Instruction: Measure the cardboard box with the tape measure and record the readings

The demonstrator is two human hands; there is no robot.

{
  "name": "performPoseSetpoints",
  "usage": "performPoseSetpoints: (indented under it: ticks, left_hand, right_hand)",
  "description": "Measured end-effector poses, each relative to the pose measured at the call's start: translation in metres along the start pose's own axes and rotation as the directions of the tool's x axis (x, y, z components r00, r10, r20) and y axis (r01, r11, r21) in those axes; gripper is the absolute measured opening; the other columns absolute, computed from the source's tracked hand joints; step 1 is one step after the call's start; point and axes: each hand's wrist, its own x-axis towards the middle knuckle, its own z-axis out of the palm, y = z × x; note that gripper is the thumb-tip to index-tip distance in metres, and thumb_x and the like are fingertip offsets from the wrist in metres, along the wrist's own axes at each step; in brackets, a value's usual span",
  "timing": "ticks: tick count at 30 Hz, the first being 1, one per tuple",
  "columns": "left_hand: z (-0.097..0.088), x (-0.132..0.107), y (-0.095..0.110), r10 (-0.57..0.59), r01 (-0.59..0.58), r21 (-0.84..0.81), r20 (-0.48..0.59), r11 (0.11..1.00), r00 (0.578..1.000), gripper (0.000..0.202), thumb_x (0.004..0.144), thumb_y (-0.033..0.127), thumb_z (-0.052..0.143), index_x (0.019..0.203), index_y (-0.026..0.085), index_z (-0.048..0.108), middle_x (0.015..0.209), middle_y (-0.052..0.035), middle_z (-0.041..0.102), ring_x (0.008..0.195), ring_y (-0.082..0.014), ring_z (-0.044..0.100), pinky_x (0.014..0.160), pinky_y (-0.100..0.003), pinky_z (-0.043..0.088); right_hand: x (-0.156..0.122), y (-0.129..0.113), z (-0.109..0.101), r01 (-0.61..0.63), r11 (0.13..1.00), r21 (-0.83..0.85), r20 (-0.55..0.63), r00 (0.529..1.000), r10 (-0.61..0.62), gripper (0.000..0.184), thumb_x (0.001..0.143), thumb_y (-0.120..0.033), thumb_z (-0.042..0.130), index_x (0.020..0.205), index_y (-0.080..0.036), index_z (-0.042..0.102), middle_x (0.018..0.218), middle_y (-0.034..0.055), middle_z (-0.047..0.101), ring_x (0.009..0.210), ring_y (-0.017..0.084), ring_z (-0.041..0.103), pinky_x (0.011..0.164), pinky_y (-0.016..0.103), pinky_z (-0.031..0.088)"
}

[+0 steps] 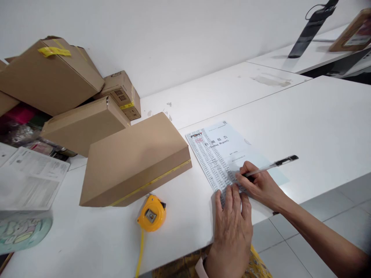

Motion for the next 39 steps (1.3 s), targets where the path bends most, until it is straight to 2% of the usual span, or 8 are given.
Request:
performPoseSetpoints:
  ticks: [11, 33, 39]
  left_hand:
    - [-0.0003, 0.0003, -0.0017, 0.003, -0.003, 0.007, -0.016, 1.0, 1.0, 0.072, 0.09, 0.034, 0.066, 0.152, 0.007, 0.043, 0.159, -0.0188, 0.043, 0.148, -0.0317, 0.038, 0.12, -0.051, 0.04]
    - [-0.006, -0.0001, -0.0017, 0.006, -0.006, 0.006, -0.009, 1.0, 1.0, 0.073, 0.09, 0.032, 0.067, 0.152, 0.005, 0.042, 0.159, -0.0199, 0.042, 0.148, -0.0329, 0.036, 0.122, -0.052, 0.039]
    - [-0.0078, 0.0004, -0.0008, -0.013, 0.013, 0.013, -0.003, 1.0, 1.0, 0.065, 0.093, 0.03, 0.062, 0.152, 0.007, 0.044, 0.159, -0.0173, 0.044, 0.147, -0.0312, 0.038, 0.121, -0.051, 0.04]
  right_hand:
    - [0.0006, -0.0049, -0.0008, -0.02, 1.0, 0.007, -0.018, 1.0, 0.02, 0.034, 0.095, -0.047, 0.059, 0.072, -0.025, 0.046, 0.06, -0.0034, 0.045, 0.051, 0.012, 0.034, 0.046, 0.028, 0.029]
    - [0.0002, -0.0025, -0.0001, -0.016, 1.0, -0.018, -0.015, 1.0, 0.016, 0.031, 0.096, -0.042, 0.056, 0.073, -0.025, 0.045, 0.059, -0.0038, 0.044, 0.051, 0.012, 0.033, 0.047, 0.029, 0.028]
    - [0.0008, -0.0056, -0.001, -0.012, 0.999, -0.032, -0.037, 0.999, 0.011, 0.033, 0.096, -0.044, 0.056, 0.072, -0.025, 0.045, 0.059, -0.0034, 0.045, 0.051, 0.012, 0.033, 0.048, 0.029, 0.029]
